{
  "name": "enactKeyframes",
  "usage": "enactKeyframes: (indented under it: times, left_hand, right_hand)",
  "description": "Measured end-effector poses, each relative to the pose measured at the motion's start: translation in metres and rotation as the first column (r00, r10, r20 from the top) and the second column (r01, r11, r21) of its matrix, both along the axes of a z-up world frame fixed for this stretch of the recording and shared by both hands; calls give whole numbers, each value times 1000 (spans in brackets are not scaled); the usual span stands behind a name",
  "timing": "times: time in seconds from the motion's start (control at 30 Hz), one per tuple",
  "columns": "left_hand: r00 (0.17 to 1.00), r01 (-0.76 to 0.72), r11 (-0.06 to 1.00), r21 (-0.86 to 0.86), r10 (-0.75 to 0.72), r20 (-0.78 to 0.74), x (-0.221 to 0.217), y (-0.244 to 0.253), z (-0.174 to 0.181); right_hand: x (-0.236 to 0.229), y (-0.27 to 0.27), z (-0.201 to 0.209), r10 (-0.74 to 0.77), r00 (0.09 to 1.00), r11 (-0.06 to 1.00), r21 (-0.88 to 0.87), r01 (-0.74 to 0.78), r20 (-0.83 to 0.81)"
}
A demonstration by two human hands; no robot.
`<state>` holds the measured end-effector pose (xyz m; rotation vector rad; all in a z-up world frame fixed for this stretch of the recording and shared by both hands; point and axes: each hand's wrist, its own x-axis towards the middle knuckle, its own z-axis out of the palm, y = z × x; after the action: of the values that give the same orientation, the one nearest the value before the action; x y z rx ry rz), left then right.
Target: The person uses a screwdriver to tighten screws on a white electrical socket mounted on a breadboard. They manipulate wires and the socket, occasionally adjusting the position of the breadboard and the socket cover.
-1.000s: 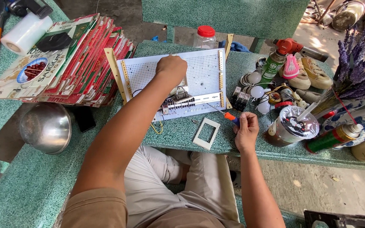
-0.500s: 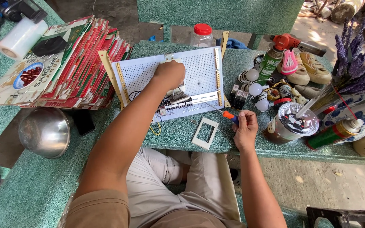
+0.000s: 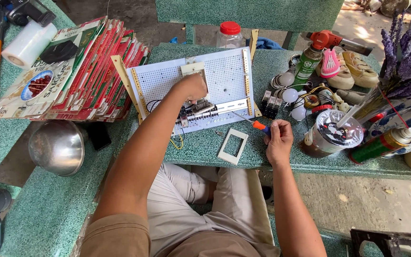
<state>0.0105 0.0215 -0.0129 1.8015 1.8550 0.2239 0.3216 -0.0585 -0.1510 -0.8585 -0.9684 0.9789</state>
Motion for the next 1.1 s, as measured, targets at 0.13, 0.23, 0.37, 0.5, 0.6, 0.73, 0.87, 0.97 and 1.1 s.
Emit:
enactKeyframes:
  times: [0.13, 0.23, 0.37, 0.5, 0.6, 0.73, 0.87, 0.97, 1.1]
  left_hand:
    - [999, -45, 999, -16, 45, 19, 2, -13, 13]
    - [1000, -9, 1000, -27, 8, -26, -1, -7, 7]
    - [1000, -27, 999, 26, 27, -6, -4, 5, -14]
    - [997, -79, 993, 84, 80, -3, -5, 0, -9]
    - [997, -81, 992, 100, 81, -2, -5, 3, -11]
    - [997, -40, 990, 135, 48, -57, 8, -12, 8]
    - [997, -29, 994, 110, 36, -68, 10, -10, 5]
    - [997, -14, 989, 147, 26, -78, 17, -17, 14]
    - [995, -47, 983, 175, 62, -83, 17, -28, 27]
  right_hand:
    - [0, -1, 0, -5, 1000, 1000, -4, 5, -10]
    - [0, -1, 2, -4, 1000, 1000, -1, 4, -8]
    - [1, 3, -4, 0, 1000, 1000, 1, 0, -13]
    - [0, -1, 1, 4, 1000, 1000, 2, -4, -12]
    - [-1, -1, 2, -1, 1000, 1000, -8, 1, -24]
    - [-1, -1, 3, 0, 999, 1000, -3, 0, -34]
    - [-1, 0, 2, 4, 999, 1000, -8, -4, -40]
    - [-1, -1, 3, 3, 999, 1000, -18, -4, -43]
    - [0, -1, 3, 7, 999, 1000, -21, -8, -47]
